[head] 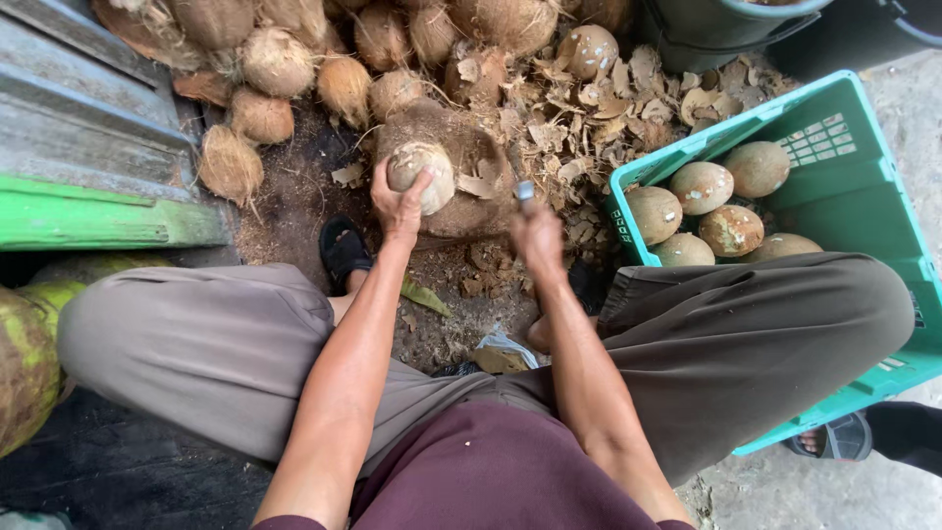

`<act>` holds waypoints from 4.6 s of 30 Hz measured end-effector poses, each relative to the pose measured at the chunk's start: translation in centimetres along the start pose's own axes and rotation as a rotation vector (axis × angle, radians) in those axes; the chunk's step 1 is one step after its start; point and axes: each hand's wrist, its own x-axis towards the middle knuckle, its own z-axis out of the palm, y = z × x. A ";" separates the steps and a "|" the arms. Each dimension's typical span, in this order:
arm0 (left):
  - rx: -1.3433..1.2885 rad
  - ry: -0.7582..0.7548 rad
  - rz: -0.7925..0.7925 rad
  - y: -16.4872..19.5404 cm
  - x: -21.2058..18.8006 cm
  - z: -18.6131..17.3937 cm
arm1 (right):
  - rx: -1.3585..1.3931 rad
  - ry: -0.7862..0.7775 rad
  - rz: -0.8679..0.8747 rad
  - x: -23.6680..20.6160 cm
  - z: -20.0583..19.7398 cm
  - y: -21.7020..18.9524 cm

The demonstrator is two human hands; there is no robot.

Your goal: The person sits on the ground and husks coconuts one at a time, holding each coconut against a wooden block and chopping off the fibrous husk with a machete. Husked coconuts are placed into a green plastic crate beside them.

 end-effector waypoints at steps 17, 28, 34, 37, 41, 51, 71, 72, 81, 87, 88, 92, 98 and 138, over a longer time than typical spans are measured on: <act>0.460 -0.017 0.133 -1.1 0.7 1.2 | 0.311 -0.183 0.043 -6.1 -3.6 -10.7; 0.279 0.031 -0.037 -1.2 4.7 1.9 | 0.536 -0.043 -0.258 -4.7 -7.0 -14.9; 0.210 0.339 0.015 -2.5 5.6 0.3 | 0.454 -0.317 0.041 -3.7 -1.2 -10.8; 0.393 0.414 0.116 -3.5 5.9 -0.6 | 0.044 -0.415 0.274 -2.7 1.4 -8.0; 0.460 0.443 0.168 -4.9 5.8 -0.9 | 0.085 -0.381 0.227 -1.4 3.1 -4.8; 0.559 0.470 0.290 -5.2 4.7 -2.2 | -0.033 -0.332 0.128 -1.9 6.8 -2.4; 0.239 0.007 0.121 -0.1 -1.8 -0.5 | 0.395 -0.359 0.189 -5.5 -1.9 -3.7; 0.190 -0.012 0.111 0.0 -1.7 -0.2 | 0.383 -0.317 0.190 -5.3 -2.3 -3.8; 0.479 -0.184 0.445 0.1 0.5 0.4 | 0.262 -0.211 0.082 -4.4 -1.6 -3.0; 0.682 0.052 0.446 -1.5 1.3 0.9 | 0.035 -0.247 0.113 -3.8 2.0 -1.6; 0.661 0.059 0.403 -1.8 1.5 1.0 | 0.036 -0.220 0.096 -3.6 2.3 -1.4; 0.647 0.153 0.471 -3.0 2.3 0.9 | 0.015 -0.257 0.124 -2.9 2.9 -1.1; 0.592 0.151 0.499 -3.7 2.7 0.6 | -0.030 -0.247 0.139 -2.6 3.2 -1.1; 0.324 -0.006 0.141 -1.0 0.1 1.6 | 0.002 -0.313 0.140 -3.4 1.2 -1.0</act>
